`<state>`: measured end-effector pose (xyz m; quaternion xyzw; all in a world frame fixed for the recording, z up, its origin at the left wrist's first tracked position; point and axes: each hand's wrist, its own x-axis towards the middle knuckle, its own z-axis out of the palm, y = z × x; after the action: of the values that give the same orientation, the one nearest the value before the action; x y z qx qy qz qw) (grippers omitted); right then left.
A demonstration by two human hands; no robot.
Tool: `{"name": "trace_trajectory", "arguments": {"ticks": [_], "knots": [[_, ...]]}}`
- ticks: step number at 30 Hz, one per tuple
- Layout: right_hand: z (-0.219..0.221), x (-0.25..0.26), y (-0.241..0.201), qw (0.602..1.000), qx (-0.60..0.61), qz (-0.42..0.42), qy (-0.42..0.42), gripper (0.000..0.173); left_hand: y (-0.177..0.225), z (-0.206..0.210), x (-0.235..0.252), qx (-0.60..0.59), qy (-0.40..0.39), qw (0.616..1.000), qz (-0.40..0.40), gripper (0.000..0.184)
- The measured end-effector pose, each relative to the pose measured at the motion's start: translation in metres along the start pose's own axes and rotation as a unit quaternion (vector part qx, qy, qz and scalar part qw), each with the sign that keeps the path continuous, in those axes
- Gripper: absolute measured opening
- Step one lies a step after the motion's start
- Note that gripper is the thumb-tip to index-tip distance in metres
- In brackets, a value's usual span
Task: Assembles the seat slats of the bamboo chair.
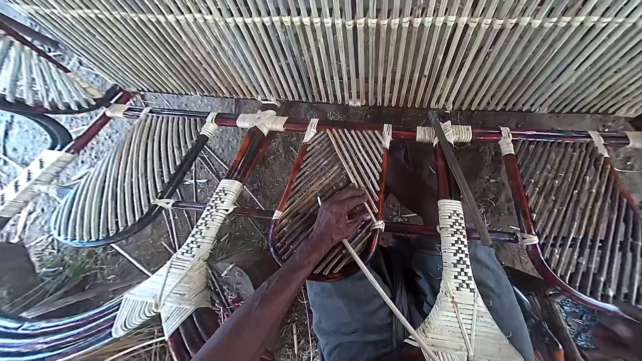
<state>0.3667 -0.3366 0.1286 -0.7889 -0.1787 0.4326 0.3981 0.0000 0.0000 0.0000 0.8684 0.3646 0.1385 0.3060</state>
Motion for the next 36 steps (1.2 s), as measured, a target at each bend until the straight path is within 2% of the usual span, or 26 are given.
{"name": "trace_trajectory", "arguments": {"ticks": [2, 5, 9, 12, 15, 18, 25, 33, 36], "knots": [[0.038, 0.014, -0.006, 0.993, 0.067, -0.08, -0.059, 0.019, 0.0, 0.0, 0.0, -0.015, 0.0, 1.0, -0.003, 0.032], [0.125, 0.047, -0.03, 0.975, 0.109, -0.147, -0.128, 0.013, 0.002, 0.0, -0.001, -0.017, 0.004, 1.0, -0.008, 0.03], [0.224, 0.087, -0.051, 0.955, 0.026, -0.224, -0.195, 0.015, 0.006, -0.005, -0.001, -0.022, -0.006, 1.0, -0.012, 0.028], [0.264, 0.104, -0.052, 0.939, -0.058, -0.275, -0.2, 0.014, -0.006, 0.005, 0.001, -0.023, 0.011, 1.0, -0.004, 0.027], [0.289, 0.111, -0.047, 0.935, -0.106, -0.292, -0.169, 0.016, -0.01, 0.008, 0.002, -0.032, 0.022, 0.999, -0.004, 0.027], [0.3, 0.115, -0.041, 0.935, -0.101, -0.298, -0.165, 0.028, -0.007, 0.006, 0.002, -0.041, 0.028, 0.999, -0.009, 0.025], [0.303, 0.116, -0.031, 0.913, -0.128, -0.368, -0.12, 0.013, -0.01, 0.009, 0.002, -0.047, 0.04, 0.998, 0.0, 0.025], [0.304, 0.117, -0.03, 0.9, -0.132, -0.399, -0.115, 0.012, -0.009, 0.007, 0.002, -0.05, 0.033, 0.998, 0.012, 0.025], [0.304, 0.116, -0.029, 0.88, -0.147, -0.437, -0.113, 0.01, -0.009, 0.007, 0.002, -0.049, 0.036, 0.998, 0.014, 0.025]]}}
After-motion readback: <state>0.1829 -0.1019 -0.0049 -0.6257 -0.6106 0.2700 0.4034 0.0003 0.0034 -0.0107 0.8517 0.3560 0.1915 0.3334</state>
